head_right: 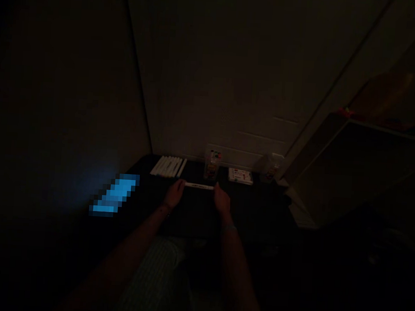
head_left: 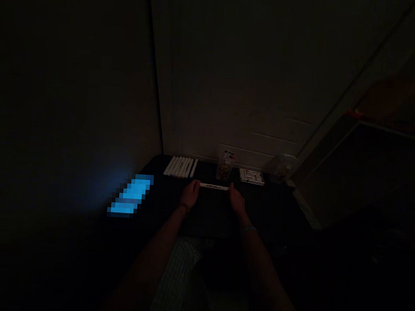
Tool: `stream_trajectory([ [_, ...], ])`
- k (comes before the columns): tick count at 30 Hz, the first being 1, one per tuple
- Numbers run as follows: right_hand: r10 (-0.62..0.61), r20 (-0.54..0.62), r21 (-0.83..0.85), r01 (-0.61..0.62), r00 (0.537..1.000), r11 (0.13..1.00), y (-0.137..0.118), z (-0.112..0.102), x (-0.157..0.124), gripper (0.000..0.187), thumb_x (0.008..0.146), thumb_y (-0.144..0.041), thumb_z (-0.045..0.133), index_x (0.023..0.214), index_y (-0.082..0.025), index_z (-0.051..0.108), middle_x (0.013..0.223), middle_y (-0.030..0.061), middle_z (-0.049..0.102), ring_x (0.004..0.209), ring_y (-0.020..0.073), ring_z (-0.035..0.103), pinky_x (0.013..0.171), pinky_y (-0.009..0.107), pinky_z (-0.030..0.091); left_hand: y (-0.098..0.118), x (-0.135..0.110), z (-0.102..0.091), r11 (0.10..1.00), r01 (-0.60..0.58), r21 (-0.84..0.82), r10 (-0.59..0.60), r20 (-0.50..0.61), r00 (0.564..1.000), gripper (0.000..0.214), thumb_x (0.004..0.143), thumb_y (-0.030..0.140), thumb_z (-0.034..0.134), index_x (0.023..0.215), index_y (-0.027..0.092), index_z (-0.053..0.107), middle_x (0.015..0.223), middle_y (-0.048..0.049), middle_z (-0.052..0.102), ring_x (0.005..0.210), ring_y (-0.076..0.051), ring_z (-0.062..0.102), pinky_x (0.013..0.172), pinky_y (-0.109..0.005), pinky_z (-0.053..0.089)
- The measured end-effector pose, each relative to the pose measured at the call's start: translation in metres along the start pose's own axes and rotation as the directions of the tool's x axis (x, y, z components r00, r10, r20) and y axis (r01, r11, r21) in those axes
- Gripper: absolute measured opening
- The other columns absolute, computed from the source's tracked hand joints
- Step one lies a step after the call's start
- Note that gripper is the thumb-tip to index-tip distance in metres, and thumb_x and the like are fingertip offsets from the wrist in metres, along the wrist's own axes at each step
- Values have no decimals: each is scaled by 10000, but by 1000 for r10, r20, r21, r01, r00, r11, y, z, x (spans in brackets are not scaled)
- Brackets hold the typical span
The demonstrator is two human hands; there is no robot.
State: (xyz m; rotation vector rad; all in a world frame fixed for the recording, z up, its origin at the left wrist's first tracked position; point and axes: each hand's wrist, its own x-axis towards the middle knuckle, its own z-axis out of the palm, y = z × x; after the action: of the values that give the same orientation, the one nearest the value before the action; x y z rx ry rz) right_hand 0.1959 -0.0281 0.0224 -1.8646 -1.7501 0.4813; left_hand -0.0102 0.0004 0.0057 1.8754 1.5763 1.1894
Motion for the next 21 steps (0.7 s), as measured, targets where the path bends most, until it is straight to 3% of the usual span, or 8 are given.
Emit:
stream_trajectory([
  [7, -25, -46, 46, 27, 999, 999, 1, 4, 1, 447, 871, -404, 126, 1123, -256, 464, 1099, 15, 527, 994, 152, 486, 840, 260, 340, 2, -1, 4, 997, 17, 74, -17, -4, 1000, 302, 820, 387, 294, 903, 212, 526, 858, -29, 597, 766, -129, 538, 676, -225, 379],
  [21, -68, -48, 64, 71, 997, 995, 1, 5, 0, 469, 861, -452, 115, 1130, -279, 458, 1060, 3, 546, 994, 137, 487, 848, 251, 343, -2, 4, 7, 999, 52, 16, -51, -40, 998, 352, 818, 419, 283, 913, 196, 537, 888, -55, 606, 801, -149, 549, 717, -245, 383],
])
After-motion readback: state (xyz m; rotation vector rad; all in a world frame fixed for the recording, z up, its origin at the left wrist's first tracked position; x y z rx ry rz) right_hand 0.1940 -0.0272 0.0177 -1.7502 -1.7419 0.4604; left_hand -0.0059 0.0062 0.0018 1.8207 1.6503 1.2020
